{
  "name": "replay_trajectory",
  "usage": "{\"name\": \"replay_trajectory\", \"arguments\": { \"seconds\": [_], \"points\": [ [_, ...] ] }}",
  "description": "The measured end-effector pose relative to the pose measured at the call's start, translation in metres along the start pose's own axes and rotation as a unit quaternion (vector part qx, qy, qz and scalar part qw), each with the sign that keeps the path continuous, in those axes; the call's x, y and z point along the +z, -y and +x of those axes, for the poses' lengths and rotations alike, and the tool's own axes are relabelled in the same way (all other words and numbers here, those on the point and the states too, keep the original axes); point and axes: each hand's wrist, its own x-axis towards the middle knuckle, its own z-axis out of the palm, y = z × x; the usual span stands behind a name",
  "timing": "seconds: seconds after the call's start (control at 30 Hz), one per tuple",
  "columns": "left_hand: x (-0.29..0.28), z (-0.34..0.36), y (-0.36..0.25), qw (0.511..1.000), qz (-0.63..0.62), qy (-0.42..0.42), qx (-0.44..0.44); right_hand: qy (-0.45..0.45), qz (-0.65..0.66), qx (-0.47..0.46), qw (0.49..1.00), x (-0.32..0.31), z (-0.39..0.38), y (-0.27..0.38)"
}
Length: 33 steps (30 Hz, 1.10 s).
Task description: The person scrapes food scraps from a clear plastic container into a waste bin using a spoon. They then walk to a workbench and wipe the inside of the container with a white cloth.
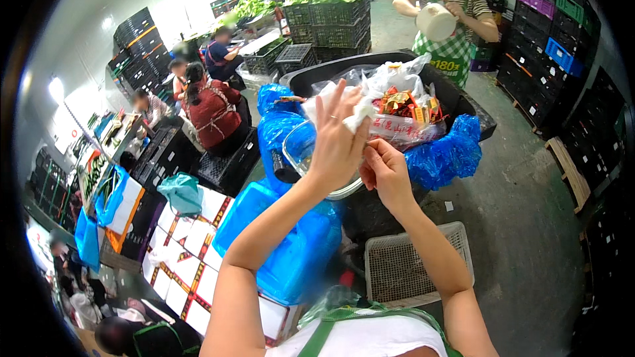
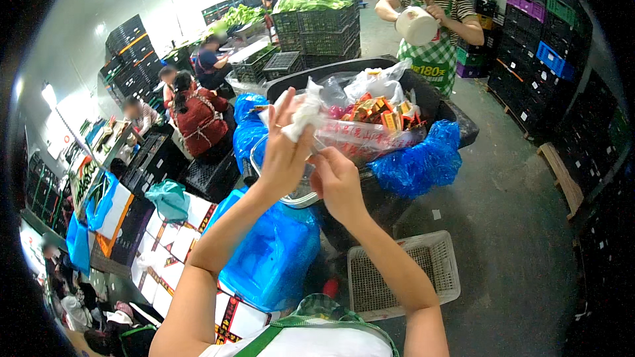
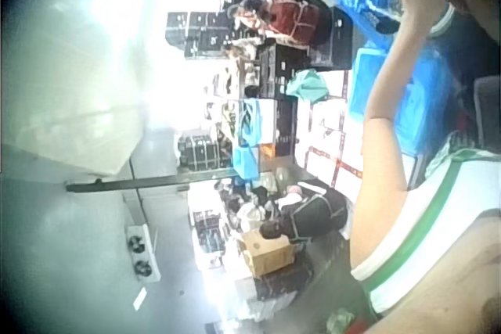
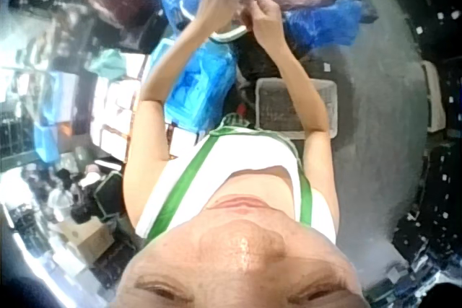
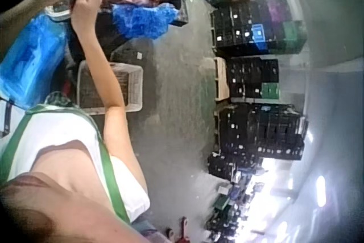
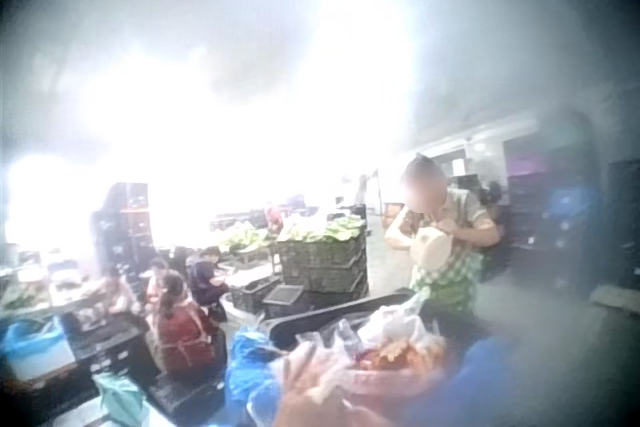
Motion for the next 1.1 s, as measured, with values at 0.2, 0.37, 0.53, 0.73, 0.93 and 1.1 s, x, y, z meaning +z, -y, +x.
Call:
{"name": "replay_trajectory", "arguments": {
  "seconds": [0.2, 0.37, 0.53, 0.73, 0.93, 1.1],
  "points": [
    [0.028, 0.001, 0.003, 0.999, -0.021, -0.008, 0.045, -0.08, -0.021, -0.061, 0.995, 0.002, -0.014, 0.018],
    [0.026, 0.006, -0.003, 0.998, -0.031, -0.004, 0.048, -0.048, -0.054, -0.07, 0.995, -0.01, -0.026, 0.021],
    [0.019, 0.005, -0.013, 0.998, -0.049, -0.037, 0.034, -0.052, -0.09, -0.083, 0.991, -0.008, -0.037, 0.022],
    [0.021, 0.007, -0.025, 0.99, -0.064, -0.122, 0.026, -0.045, -0.153, -0.128, 0.979, -0.011, -0.044, 0.026],
    [0.023, 0.016, -0.029, 0.919, -0.282, -0.178, -0.21, -0.066, -0.236, -0.164, 0.956, -0.012, -0.054, 0.021],
    [0.027, 0.017, -0.029, 0.922, -0.245, -0.183, -0.238, -0.071, -0.268, -0.146, 0.95, -0.018, -0.062, 0.023]
  ]
}}
